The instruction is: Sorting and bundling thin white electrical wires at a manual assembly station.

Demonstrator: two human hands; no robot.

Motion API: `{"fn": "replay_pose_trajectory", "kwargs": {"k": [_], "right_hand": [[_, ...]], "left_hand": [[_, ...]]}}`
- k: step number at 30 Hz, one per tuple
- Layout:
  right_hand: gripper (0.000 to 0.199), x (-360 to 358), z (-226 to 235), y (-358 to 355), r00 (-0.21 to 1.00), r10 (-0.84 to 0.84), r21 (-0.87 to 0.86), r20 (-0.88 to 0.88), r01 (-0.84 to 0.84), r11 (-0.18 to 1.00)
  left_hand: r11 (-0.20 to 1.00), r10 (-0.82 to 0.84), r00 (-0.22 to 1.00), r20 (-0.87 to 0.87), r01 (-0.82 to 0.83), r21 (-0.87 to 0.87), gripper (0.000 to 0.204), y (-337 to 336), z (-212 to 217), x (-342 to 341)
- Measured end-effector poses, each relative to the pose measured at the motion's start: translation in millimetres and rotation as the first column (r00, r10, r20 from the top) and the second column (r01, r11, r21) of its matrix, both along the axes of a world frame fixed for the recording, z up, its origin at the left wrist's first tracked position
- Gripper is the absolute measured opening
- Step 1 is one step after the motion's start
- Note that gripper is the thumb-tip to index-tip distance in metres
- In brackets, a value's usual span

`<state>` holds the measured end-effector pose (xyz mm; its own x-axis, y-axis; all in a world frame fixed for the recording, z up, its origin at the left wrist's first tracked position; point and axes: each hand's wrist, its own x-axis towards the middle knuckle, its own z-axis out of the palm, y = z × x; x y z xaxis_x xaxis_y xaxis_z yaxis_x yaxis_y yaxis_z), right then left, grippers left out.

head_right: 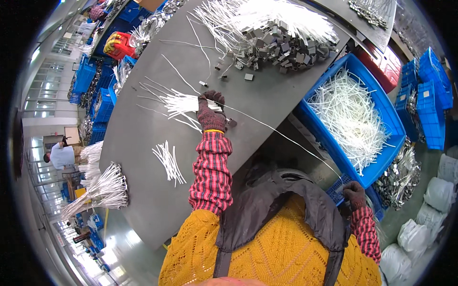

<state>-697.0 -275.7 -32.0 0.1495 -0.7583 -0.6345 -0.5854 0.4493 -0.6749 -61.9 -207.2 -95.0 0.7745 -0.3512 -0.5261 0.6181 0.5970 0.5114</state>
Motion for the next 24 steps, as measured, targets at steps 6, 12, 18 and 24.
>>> {"fn": "replay_pose_trajectory", "kwargs": {"k": [6,12,18,24], "right_hand": [[0.013,14,13,-2,1.0,0.007,-0.003,-0.003,-0.007,1.0],[0.015,162,18,-2,0.944,0.321,0.065,0.071,-0.326,0.943],[0.052,397,-9,11,0.717,0.64,-0.411,0.278,-0.513,0.753],[0.064,520,-12,27,0.662,0.634,-0.478,0.399,-0.44,0.76]], "left_hand": [[1.0,-0.009,1.0,-0.005,0.009,0.002,0.029,13,-1,10],[0.959,-0.282,0.957,0.069,0.283,-0.003,0.024,22,-4,-38],[0.94,-0.32,0.944,0.084,0.328,-0.096,0.022,28,-7,-79],[0.79,-0.558,0.64,0.528,0.215,0.575,0.021,62,7,-48]]}}
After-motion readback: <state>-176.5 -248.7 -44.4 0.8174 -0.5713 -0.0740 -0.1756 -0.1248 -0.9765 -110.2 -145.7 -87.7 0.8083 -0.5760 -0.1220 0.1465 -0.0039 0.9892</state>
